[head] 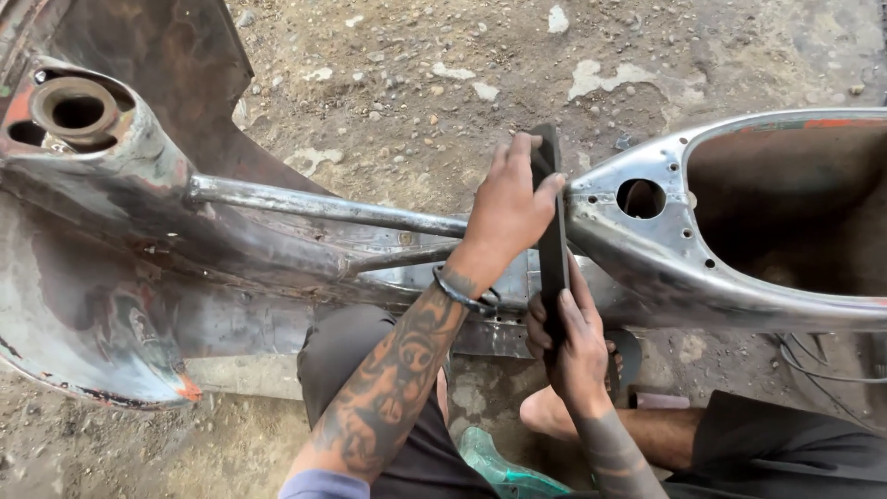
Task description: Manually sanding a metal motorcycle frame using a sanding block to prepare the surface.
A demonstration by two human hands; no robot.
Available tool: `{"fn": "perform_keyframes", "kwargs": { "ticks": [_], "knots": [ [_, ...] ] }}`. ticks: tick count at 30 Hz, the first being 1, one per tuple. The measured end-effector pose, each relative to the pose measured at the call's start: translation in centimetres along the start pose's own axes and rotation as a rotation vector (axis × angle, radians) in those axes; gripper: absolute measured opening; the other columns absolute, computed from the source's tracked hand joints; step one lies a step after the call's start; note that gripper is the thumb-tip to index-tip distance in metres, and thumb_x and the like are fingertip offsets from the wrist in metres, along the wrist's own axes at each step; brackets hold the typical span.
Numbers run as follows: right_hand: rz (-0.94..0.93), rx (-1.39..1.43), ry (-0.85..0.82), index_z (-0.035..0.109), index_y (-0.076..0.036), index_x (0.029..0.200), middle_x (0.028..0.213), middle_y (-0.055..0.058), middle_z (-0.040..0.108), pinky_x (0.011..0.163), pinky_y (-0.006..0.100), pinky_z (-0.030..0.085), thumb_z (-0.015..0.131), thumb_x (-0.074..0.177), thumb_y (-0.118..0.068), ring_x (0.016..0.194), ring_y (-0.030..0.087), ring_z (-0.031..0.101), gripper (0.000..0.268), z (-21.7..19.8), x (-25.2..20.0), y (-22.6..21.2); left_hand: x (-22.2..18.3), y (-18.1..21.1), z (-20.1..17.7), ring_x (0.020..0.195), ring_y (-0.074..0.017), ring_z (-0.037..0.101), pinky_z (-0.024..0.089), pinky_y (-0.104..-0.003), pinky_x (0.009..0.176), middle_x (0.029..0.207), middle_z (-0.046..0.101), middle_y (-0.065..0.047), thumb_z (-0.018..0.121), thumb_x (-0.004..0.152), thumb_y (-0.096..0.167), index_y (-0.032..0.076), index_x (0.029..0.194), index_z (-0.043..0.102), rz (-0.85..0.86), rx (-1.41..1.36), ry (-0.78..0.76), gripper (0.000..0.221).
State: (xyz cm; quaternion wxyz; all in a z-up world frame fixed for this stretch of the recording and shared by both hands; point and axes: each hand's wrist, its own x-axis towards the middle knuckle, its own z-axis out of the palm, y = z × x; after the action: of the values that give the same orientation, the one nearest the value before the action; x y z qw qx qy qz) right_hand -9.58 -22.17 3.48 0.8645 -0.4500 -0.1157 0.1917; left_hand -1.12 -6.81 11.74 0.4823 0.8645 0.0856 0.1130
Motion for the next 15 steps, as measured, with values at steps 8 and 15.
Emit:
{"fn": "perform_keyframes", "kwargs": {
  "ticks": [8, 15],
  "knots": [
    [0.153, -0.09, 0.226, 0.035, -0.012, 0.161, 0.072, 0.013, 0.04, 0.042, 0.025, 0.022, 0.05, 0.098, -0.027, 0.049, 0.013, 0.029, 0.067, -3.6, -5.2, 0.3, -3.5, -0.4, 1.2, 0.091, -0.051, 0.065, 0.052, -0.06, 0.075, 0.11, 0.058, -0.025, 0.064, 0.095, 0.019, -0.001, 0.119, 0.039, -0.063, 0.154, -0.218, 0.04],
    [0.129, 0.008, 0.139, 0.03, -0.017, 0.163, 0.076, 0.007, 0.039, 0.042, 0.023, 0.022, 0.049, 0.101, -0.032, 0.049, 0.009, 0.03, 0.066, 0.1, 0.2, -0.8, 0.3, -0.8, 1.5, 0.103, -0.0423, 0.067, 0.057, -0.052, 0.083, 0.133, 0.054, -0.021, 0.059, 0.099, 0.029, 0.0, 0.143, 0.045, -0.013, 0.136, -0.001, 0.055]
  ]
}}
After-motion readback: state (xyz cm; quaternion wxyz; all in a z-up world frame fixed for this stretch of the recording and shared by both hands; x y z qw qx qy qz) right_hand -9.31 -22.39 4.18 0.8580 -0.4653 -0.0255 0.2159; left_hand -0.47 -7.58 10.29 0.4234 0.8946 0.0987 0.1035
